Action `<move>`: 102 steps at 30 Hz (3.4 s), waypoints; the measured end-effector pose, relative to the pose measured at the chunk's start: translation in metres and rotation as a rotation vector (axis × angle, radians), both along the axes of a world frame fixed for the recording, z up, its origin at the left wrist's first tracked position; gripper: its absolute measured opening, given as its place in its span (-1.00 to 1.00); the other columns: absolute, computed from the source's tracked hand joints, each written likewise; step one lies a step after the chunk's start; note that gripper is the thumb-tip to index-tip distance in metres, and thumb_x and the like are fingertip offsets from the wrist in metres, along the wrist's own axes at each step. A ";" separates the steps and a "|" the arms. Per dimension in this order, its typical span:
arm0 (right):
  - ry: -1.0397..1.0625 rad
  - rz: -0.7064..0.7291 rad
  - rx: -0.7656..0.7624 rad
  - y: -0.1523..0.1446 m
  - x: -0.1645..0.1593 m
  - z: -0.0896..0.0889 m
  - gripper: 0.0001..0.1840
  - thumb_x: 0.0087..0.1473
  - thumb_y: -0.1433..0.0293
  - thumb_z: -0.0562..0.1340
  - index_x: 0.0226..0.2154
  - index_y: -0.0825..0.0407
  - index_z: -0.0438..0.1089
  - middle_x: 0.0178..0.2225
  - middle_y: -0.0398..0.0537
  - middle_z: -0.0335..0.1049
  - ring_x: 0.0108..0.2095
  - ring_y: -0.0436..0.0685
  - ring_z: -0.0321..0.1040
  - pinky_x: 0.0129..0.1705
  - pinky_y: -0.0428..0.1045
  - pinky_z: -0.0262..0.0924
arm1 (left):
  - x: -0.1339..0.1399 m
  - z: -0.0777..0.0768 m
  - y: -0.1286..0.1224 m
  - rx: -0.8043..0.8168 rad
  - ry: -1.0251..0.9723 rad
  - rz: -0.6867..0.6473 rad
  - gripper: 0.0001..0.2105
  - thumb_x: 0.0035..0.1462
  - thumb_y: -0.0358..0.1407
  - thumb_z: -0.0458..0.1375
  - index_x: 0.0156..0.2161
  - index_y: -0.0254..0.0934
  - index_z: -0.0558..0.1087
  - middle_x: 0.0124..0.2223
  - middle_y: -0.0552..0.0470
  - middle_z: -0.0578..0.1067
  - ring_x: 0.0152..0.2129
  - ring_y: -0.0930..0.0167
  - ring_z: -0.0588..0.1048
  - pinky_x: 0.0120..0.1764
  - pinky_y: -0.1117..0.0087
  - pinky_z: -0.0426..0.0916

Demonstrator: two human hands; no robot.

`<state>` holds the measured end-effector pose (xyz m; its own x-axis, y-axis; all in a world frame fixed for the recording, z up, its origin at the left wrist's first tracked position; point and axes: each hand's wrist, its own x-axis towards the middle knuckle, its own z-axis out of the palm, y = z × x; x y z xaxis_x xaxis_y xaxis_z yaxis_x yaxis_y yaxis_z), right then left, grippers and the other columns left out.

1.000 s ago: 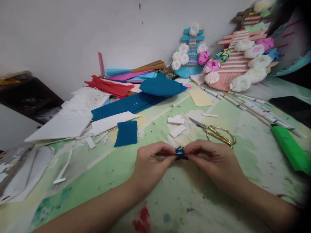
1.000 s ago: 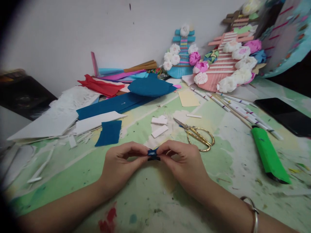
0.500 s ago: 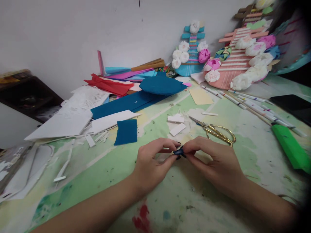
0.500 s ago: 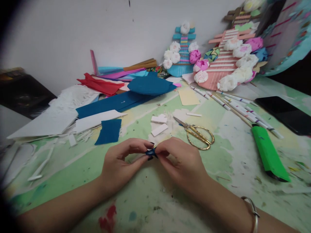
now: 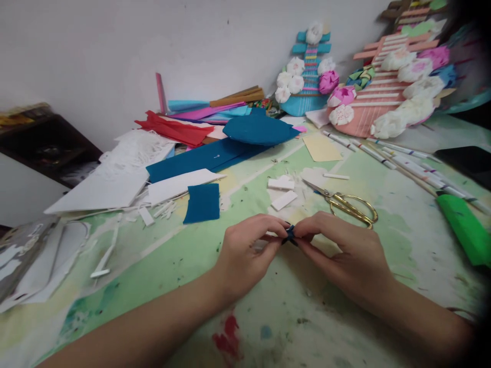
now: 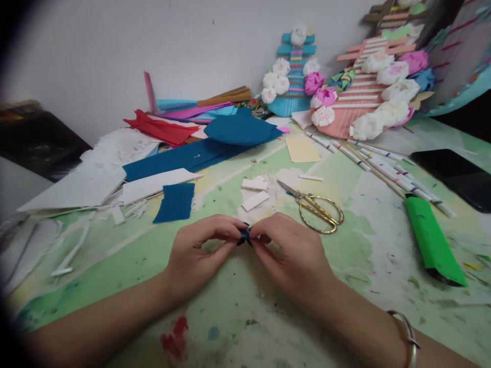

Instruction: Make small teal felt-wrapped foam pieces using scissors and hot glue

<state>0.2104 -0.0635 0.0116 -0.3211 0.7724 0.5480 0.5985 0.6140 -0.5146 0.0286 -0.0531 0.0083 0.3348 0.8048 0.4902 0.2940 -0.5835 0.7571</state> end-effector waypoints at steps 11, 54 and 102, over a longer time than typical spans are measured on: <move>0.009 -0.003 -0.033 -0.001 -0.001 0.002 -0.87 0.08 0.50 0.16 -0.40 -0.05 0.37 -0.45 -0.15 0.45 -0.41 0.04 0.41 -0.39 -0.07 0.25 | -0.001 -0.003 0.000 0.020 0.090 0.059 -0.85 0.05 -0.53 0.12 -0.28 -0.28 0.45 -0.24 0.01 0.55 -0.30 0.46 0.52 -0.33 0.53 0.49; 0.342 0.006 -0.441 0.002 -0.003 -0.001 -0.97 0.03 0.43 0.25 -0.42 0.03 0.43 -0.42 -0.13 0.46 -0.46 -0.02 0.42 -0.43 -0.16 0.34 | 0.003 0.002 0.001 -0.373 -0.107 0.098 -0.99 0.00 -0.42 0.24 -0.41 -0.33 0.50 -0.37 0.02 0.57 -0.42 0.48 0.54 -0.35 0.56 0.48; 0.535 0.072 -0.669 0.007 -0.002 0.002 -0.90 0.00 0.32 0.28 -0.44 0.01 0.44 -0.41 -0.07 0.44 -0.37 0.07 0.37 -0.34 -0.04 0.33 | 0.004 0.002 0.005 -0.289 -0.048 0.020 -0.96 0.06 -0.42 0.19 -0.36 -0.31 0.50 -0.35 0.01 0.51 -0.40 0.48 0.49 -0.37 0.54 0.46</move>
<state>0.2087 -0.0570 0.0132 -0.2101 0.9747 0.0767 0.1430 0.1082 -0.9838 0.0330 -0.0478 0.0106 0.2990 0.9197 0.2544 0.2632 -0.3357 0.9044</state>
